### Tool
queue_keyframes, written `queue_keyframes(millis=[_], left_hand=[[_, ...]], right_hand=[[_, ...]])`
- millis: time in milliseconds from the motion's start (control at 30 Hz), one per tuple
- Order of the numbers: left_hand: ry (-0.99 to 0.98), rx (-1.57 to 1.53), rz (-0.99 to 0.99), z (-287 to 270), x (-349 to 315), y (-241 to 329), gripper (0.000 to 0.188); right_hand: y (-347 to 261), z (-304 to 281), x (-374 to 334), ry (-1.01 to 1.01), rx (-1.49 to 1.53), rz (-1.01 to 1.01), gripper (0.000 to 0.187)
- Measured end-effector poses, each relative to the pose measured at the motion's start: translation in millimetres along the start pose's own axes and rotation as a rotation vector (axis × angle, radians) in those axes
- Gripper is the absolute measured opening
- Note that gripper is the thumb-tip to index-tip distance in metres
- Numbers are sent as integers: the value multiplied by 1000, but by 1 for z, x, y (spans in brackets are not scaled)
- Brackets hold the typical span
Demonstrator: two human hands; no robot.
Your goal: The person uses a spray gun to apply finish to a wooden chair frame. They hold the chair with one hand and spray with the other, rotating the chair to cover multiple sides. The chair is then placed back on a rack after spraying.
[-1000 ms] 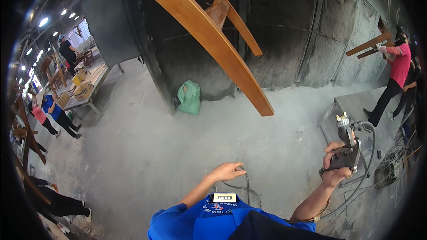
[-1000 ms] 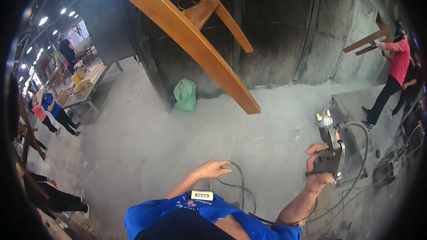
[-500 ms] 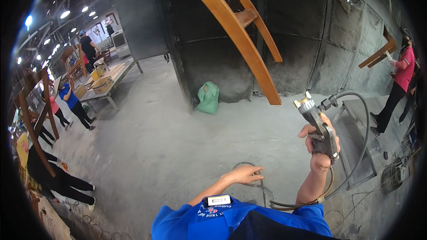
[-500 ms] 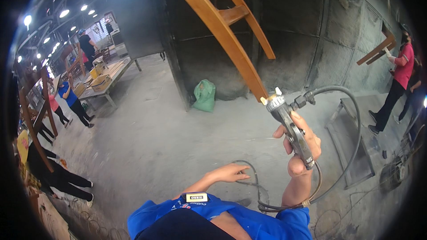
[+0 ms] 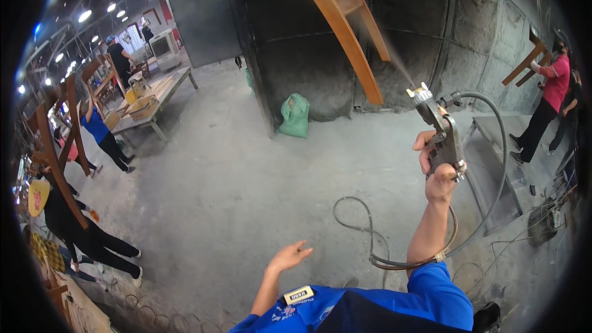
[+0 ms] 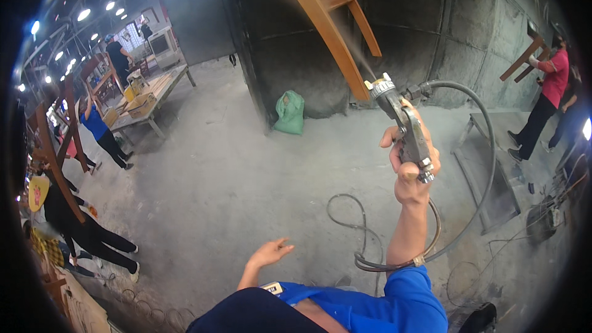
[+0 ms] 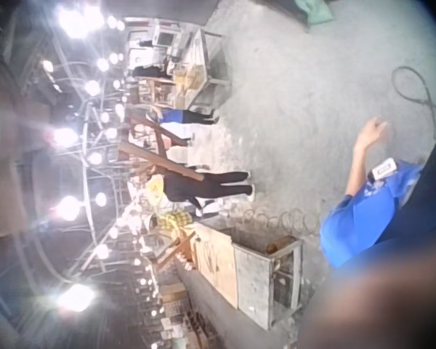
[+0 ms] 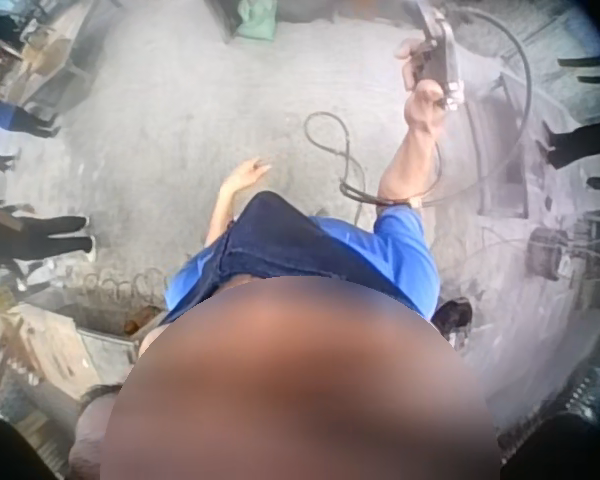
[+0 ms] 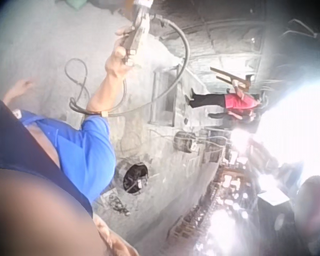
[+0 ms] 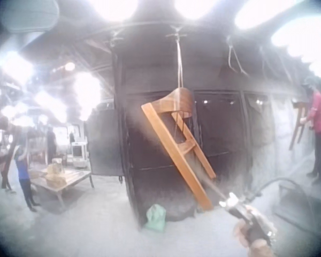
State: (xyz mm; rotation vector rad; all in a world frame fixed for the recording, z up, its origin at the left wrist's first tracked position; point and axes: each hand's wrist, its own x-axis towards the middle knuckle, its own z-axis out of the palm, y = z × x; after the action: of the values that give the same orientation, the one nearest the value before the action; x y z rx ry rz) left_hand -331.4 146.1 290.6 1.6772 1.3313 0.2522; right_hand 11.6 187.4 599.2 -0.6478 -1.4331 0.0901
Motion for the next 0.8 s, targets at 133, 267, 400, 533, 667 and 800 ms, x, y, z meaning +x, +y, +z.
queue_keyframes(millis=[133, 267, 400, 533, 667, 800], left_hand=[[44, -121, -71, -9, 2, -4, 78], [11, -16, 5, -6, 22, 25, 76], [-80, 5, 254, 1, 42, 72, 74], [-197, -82, 313, -2, 54, 103, 68], [-279, -121, 337, -4, 62, 102, 65], [-367, -168, 208, 1, 78, 92, 67]], right_hand=[[-15, -3, -1, 41, -123, 154, 113], [-23, -13, -4, 11, -185, 92, 110], [-25, -28, -23, -40, -219, 64, 98], [-37, -51, -53, -64, -325, 138, 96], [-63, -78, -97, -127, -446, 323, 89], [-82, -106, -140, -22, -598, 459, 87]])
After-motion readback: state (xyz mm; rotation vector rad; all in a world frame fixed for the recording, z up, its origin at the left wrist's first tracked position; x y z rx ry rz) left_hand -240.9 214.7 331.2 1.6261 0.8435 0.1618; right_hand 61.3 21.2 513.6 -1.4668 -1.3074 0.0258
